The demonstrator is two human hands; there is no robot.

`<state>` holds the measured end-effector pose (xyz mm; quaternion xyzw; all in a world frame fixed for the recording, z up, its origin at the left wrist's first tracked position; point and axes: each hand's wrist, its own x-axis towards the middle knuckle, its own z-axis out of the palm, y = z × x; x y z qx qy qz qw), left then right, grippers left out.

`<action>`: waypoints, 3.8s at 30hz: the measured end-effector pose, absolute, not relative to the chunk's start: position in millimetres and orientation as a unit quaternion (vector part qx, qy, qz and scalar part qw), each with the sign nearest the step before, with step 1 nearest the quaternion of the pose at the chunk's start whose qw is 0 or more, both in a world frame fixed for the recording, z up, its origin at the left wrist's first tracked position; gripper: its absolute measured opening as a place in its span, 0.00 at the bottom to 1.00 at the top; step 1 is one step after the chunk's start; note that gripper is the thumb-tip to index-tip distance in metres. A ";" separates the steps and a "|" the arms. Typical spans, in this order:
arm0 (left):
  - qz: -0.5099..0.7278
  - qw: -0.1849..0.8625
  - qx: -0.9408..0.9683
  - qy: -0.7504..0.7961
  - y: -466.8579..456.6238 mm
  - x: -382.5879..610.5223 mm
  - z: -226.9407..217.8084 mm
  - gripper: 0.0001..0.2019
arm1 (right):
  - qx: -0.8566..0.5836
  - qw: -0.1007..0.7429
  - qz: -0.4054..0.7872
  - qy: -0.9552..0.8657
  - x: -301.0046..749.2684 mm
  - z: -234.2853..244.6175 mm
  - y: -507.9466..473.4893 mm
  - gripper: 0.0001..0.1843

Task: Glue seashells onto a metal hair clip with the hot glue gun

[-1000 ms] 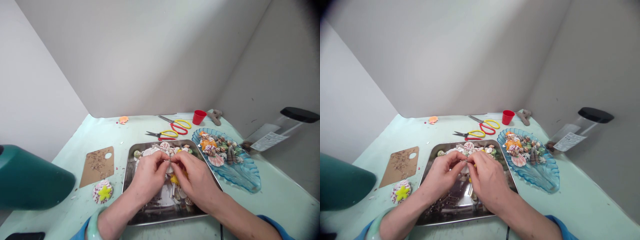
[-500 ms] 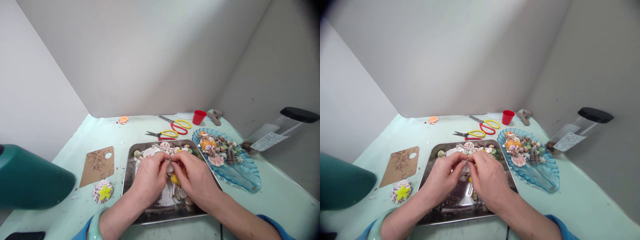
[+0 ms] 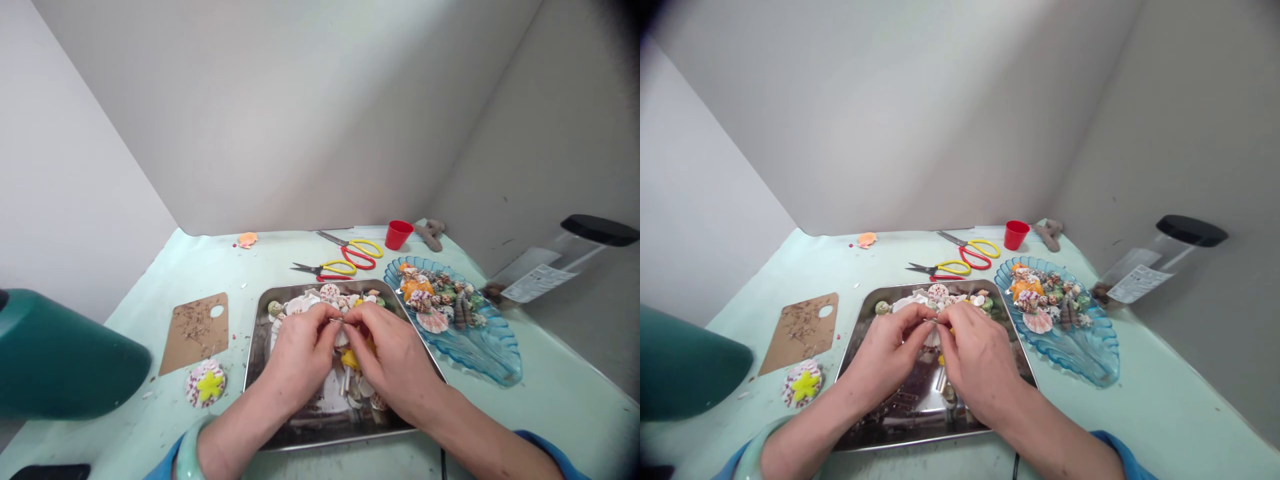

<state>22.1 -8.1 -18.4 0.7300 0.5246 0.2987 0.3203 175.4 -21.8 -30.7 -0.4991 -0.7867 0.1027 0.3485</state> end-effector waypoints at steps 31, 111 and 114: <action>0.334 0.374 0.684 0.530 -4.2 20.7 -25.2 0.04 | -0.468 0.385 0.119 -0.787 174.3 -28.8 -21.0 0.07; 0.383 0.460 0.647 0.472 -6.5 23.3 -30.5 0.09 | -0.504 0.391 0.116 -0.761 175.0 -31.4 -22.4 0.04; 0.387 0.453 0.649 0.473 -6.7 23.4 -30.4 0.09 | -0.505 0.392 0.116 -0.761 175.1 -30.8 -22.9 0.04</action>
